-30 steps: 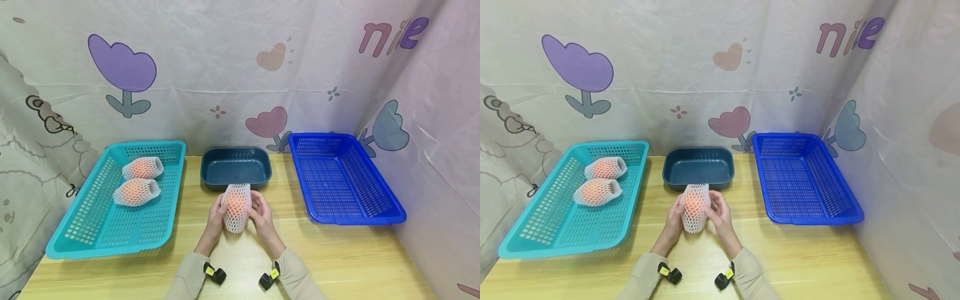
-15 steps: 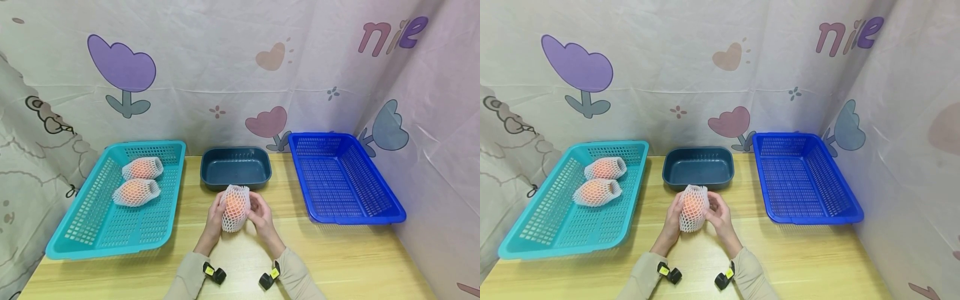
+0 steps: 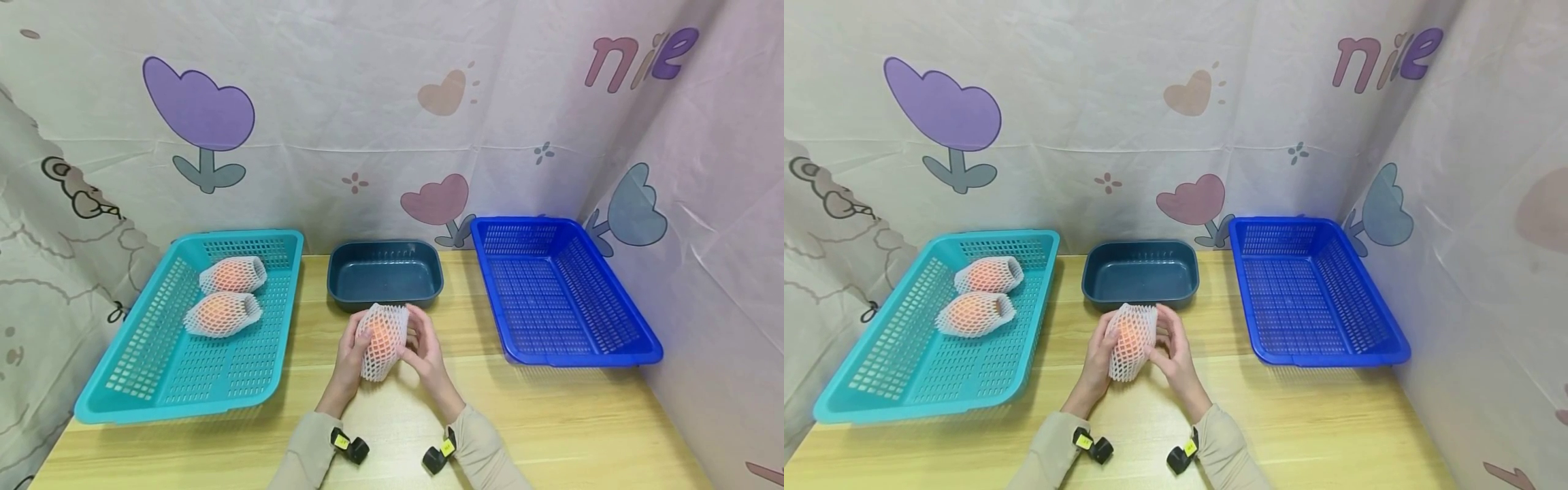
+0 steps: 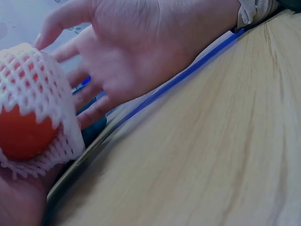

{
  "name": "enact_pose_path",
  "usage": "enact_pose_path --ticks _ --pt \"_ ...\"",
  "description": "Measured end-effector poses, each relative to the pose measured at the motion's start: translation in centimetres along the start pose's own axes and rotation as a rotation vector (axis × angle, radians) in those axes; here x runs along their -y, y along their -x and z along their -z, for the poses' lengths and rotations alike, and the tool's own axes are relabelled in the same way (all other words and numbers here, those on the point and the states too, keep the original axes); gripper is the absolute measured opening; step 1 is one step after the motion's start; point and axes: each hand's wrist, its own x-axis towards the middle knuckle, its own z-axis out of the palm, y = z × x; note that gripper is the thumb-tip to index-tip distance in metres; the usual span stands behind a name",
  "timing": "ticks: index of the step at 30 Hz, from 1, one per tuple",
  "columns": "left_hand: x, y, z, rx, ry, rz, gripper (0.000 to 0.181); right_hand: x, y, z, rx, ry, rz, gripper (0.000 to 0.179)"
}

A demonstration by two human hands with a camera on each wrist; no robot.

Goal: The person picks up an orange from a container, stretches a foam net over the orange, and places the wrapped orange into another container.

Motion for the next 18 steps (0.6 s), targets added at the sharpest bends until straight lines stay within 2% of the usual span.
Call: enact_pose_path --ticks 4,6,9,13,18 --pt "0.04 -0.06 -0.05 0.002 0.014 -0.006 0.038 -0.08 -0.01 0.07 0.029 -0.029 0.058 0.076" --pt "0.05 -0.05 -0.09 0.01 0.023 -0.004 0.039 -0.15 -0.02 0.09 0.05 -0.015 0.058 0.076" --pt "-0.04 -0.01 -0.13 0.019 0.026 -0.005 0.042 -0.1 0.01 -0.04 0.061 0.034 0.014 0.075" --pt "-0.01 -0.01 -0.16 0.009 0.04 -0.028 0.041 0.08 0.17 -0.25 0.029 0.083 -0.07 0.067" --pt "0.08 0.0 0.03 0.0 0.043 -0.067 0.041 0.18 0.24 -0.35 -0.03 0.046 -0.112 0.061"
